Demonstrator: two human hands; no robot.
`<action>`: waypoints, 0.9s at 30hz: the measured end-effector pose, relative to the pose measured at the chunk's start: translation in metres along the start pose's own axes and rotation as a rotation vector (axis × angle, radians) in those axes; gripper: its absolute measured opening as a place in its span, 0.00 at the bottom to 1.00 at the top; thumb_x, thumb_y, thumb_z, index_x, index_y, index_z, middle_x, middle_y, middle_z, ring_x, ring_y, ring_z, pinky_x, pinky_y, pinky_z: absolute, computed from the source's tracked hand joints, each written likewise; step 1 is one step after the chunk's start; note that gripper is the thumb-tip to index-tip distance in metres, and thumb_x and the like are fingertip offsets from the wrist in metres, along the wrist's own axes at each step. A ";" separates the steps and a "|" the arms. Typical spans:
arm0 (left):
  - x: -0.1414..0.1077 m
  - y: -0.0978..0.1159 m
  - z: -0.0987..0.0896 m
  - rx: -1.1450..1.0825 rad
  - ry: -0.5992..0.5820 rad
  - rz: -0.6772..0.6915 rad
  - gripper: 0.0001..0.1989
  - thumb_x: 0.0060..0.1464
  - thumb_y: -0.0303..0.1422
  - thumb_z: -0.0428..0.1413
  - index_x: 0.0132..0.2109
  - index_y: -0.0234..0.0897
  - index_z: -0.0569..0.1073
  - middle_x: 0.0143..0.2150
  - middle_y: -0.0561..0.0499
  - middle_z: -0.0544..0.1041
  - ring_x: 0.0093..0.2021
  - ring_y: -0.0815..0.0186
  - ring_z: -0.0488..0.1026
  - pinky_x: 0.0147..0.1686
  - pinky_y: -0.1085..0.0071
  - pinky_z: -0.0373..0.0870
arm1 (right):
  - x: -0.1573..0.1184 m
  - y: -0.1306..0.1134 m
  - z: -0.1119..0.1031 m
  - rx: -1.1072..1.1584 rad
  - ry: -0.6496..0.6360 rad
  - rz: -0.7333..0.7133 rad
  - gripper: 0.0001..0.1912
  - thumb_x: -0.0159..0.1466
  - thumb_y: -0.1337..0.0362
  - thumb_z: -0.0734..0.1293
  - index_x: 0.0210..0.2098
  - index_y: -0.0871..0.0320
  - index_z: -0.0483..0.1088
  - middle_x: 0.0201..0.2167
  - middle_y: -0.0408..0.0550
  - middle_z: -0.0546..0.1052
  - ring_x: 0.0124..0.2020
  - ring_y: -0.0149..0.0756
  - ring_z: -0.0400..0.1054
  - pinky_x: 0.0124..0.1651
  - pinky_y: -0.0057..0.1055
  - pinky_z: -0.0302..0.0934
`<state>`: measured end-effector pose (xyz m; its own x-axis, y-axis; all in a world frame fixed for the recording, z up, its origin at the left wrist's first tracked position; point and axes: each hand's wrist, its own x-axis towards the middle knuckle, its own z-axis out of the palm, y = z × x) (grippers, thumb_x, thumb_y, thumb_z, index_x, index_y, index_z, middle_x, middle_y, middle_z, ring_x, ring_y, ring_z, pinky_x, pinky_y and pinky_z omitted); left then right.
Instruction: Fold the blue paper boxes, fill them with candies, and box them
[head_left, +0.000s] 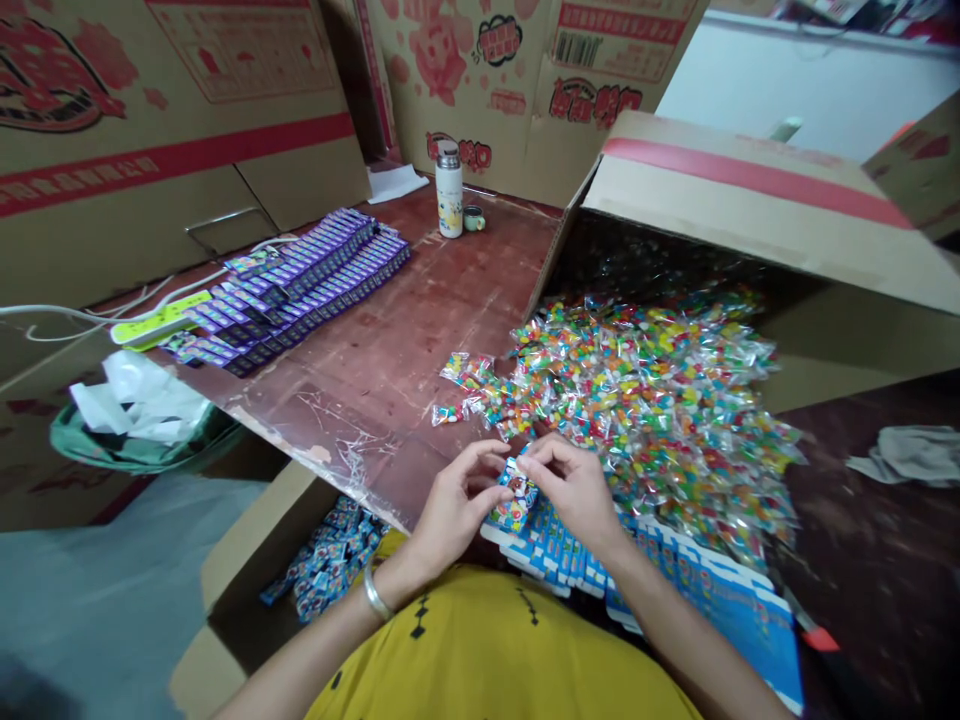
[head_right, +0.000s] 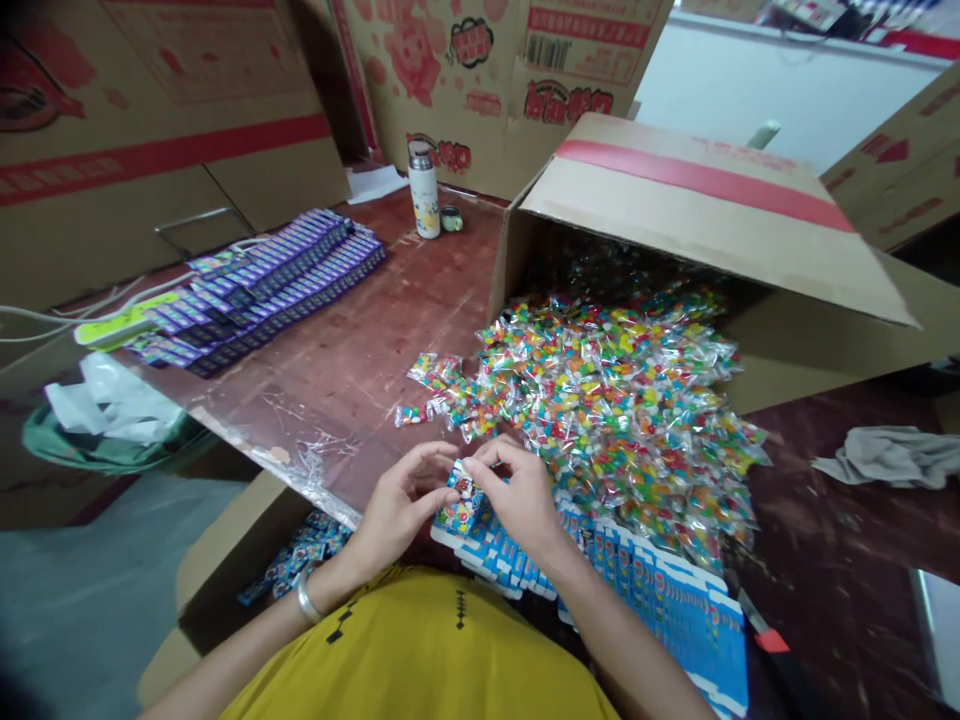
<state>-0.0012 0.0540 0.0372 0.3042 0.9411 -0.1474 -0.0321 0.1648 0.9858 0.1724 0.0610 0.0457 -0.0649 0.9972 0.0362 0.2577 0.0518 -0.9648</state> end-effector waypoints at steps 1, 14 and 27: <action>-0.001 -0.001 0.000 0.009 -0.009 -0.001 0.20 0.52 0.29 0.58 0.53 0.41 0.70 0.44 0.49 0.74 0.40 0.65 0.72 0.41 0.71 0.70 | -0.006 -0.002 0.002 -0.044 0.020 -0.046 0.10 0.63 0.61 0.66 0.26 0.56 0.72 0.31 0.47 0.75 0.35 0.38 0.70 0.41 0.34 0.63; 0.007 -0.014 -0.043 -0.191 0.226 -0.200 0.18 0.45 0.36 0.65 0.40 0.37 0.67 0.32 0.56 0.72 0.29 0.71 0.71 0.25 0.76 0.71 | 0.036 0.047 -0.015 -0.895 0.011 -0.230 0.09 0.61 0.60 0.68 0.41 0.54 0.70 0.39 0.51 0.74 0.41 0.45 0.68 0.38 0.35 0.61; 0.006 -0.021 -0.035 -0.558 0.105 -0.314 0.15 0.46 0.30 0.65 0.42 0.35 0.73 0.40 0.50 0.75 0.41 0.66 0.73 0.46 0.65 0.72 | 0.023 -0.023 -0.040 -0.248 0.031 0.007 0.08 0.64 0.59 0.65 0.34 0.56 0.72 0.26 0.44 0.74 0.25 0.34 0.67 0.28 0.29 0.59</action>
<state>-0.0324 0.0667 0.0129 0.2861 0.8425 -0.4564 -0.4554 0.5386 0.7089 0.2033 0.0850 0.0786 -0.0341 0.9986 0.0415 0.4873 0.0529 -0.8716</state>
